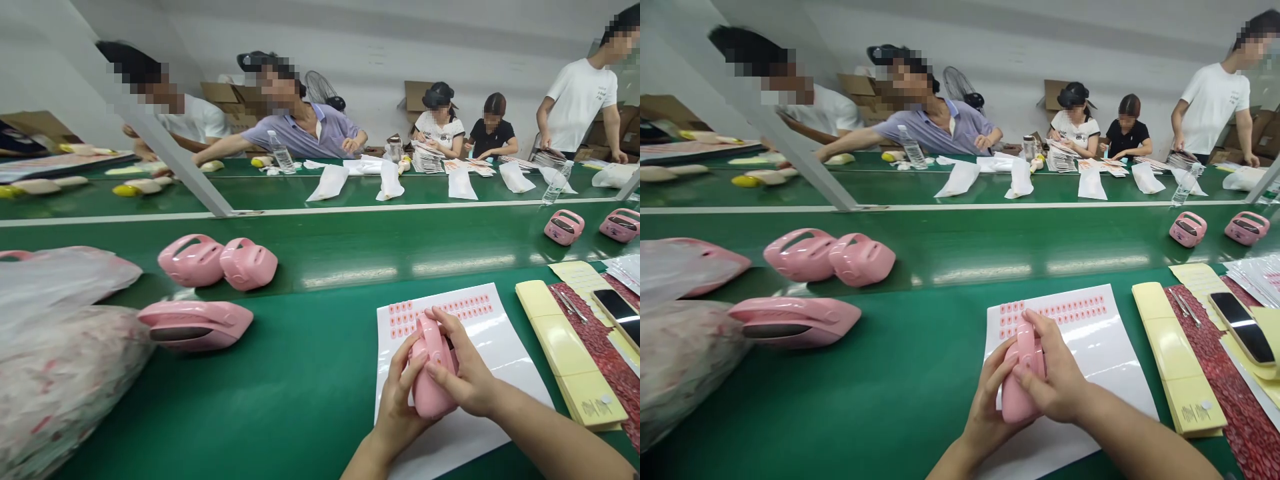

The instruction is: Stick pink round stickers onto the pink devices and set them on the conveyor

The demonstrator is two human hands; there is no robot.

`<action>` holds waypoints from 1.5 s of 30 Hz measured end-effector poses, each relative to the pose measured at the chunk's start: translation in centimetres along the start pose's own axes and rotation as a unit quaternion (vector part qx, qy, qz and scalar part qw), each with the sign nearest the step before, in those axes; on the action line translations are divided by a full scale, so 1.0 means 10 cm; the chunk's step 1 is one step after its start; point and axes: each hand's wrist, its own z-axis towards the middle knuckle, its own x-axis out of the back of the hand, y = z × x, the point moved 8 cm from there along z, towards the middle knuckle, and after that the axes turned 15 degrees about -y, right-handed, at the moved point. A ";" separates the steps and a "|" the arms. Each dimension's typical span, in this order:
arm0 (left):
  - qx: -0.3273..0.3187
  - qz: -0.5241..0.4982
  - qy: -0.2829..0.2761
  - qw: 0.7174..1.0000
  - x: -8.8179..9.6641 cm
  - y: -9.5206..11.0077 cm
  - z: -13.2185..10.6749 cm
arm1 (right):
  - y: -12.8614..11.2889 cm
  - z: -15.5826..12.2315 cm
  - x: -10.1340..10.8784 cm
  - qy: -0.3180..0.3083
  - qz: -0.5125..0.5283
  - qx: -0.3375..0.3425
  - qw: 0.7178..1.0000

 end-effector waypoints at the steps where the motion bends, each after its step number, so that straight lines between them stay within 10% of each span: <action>1: -0.004 0.002 0.002 1.000 0.01 0.01 0.00 | -0.03 0.00 0.01 0.003 -0.014 0.009 1.000; 29: -0.052 0.051 0.004 0.997 -0.03 0.12 0.05 | -0.21 -0.06 0.08 0.011 -0.027 -0.018 0.999; 37: -0.034 -0.003 0.022 0.999 0.04 0.06 0.02 | -0.14 0.02 0.01 -0.108 0.027 -0.019 0.994; 45: -0.029 -0.031 0.017 0.999 0.03 0.07 0.02 | 0.11 0.04 -0.02 -0.080 0.120 -0.067 0.987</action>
